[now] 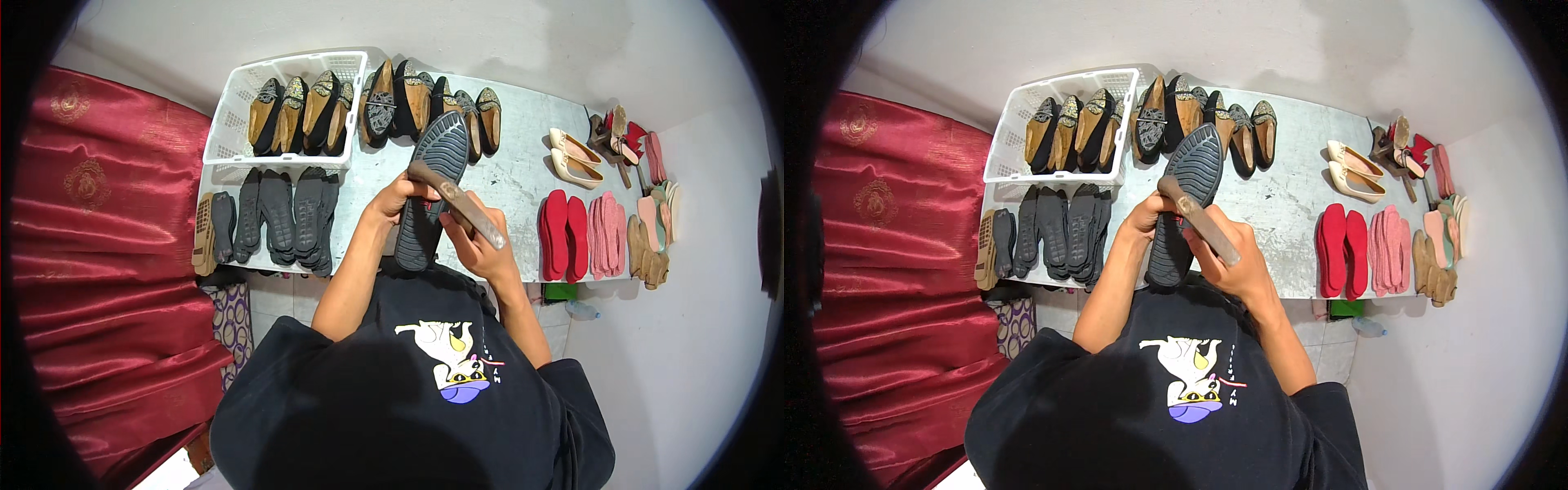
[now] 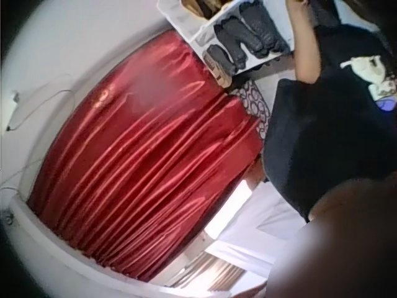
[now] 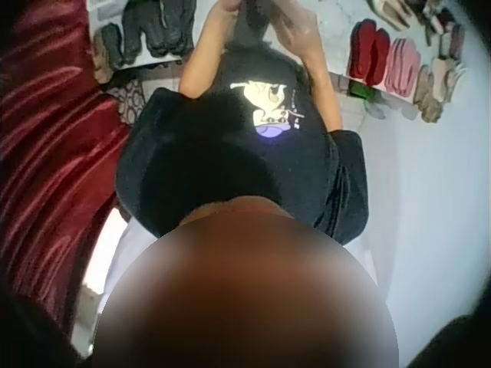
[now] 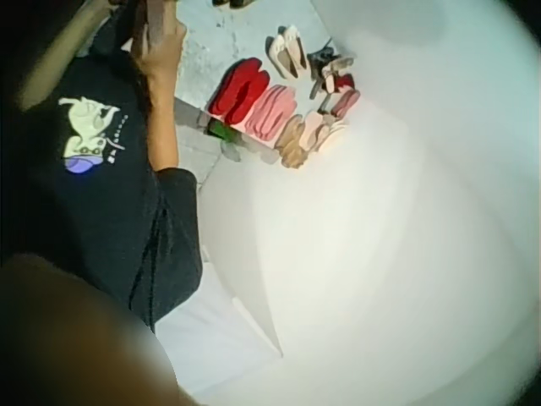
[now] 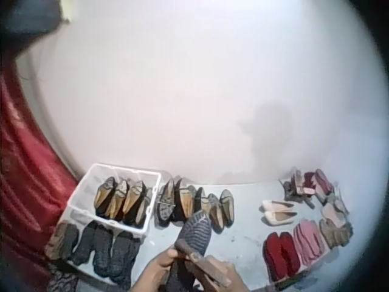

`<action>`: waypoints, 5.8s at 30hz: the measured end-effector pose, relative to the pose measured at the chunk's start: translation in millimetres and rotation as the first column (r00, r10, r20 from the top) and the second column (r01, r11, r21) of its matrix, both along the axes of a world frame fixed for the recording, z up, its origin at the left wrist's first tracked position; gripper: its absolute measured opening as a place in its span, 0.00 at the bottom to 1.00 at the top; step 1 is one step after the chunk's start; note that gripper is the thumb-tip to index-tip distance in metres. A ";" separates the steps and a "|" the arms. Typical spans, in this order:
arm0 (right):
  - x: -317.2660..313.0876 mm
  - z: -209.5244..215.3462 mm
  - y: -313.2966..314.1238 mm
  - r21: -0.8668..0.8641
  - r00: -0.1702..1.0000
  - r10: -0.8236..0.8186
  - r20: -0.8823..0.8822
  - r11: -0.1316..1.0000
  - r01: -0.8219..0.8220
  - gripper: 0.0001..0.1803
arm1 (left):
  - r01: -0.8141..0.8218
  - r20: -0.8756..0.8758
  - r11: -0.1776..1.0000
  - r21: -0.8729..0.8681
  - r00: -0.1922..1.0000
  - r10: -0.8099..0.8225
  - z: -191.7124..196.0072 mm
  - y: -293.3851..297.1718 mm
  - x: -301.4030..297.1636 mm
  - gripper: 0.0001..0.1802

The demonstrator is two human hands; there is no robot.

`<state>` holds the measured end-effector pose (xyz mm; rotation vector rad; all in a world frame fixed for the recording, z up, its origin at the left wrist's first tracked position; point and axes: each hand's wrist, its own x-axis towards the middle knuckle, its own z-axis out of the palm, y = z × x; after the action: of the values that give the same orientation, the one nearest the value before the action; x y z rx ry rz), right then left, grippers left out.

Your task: The person attaches or reinforces a shoe heel onto a shoe sole using a hammer.

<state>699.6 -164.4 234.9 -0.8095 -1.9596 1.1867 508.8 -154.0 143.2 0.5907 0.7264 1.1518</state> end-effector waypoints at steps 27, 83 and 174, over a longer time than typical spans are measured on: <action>-16.2 -25.5 40.8 0.026 0.963 -0.234 -0.136 0.971 0.239 0.10 | -0.072 0.064 0.996 -0.046 0.995 0.074 -0.2 3.8 14.1 0.24; 5.6 0.9 6.7 0.023 0.983 -0.179 -0.027 0.983 0.180 0.05 | -0.228 0.060 0.973 -0.028 0.971 0.230 6.9 11.7 -4.5 0.21; 5.8 17.3 9.5 -0.051 0.992 -0.109 0.063 0.992 0.112 0.06 | -0.137 0.043 0.991 -0.011 0.990 0.137 13.9 15.0 -3.7 0.22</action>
<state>705.4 -154.9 252.2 -0.9794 -1.9108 1.1671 505.1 -139.0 157.1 0.5134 0.7432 1.2843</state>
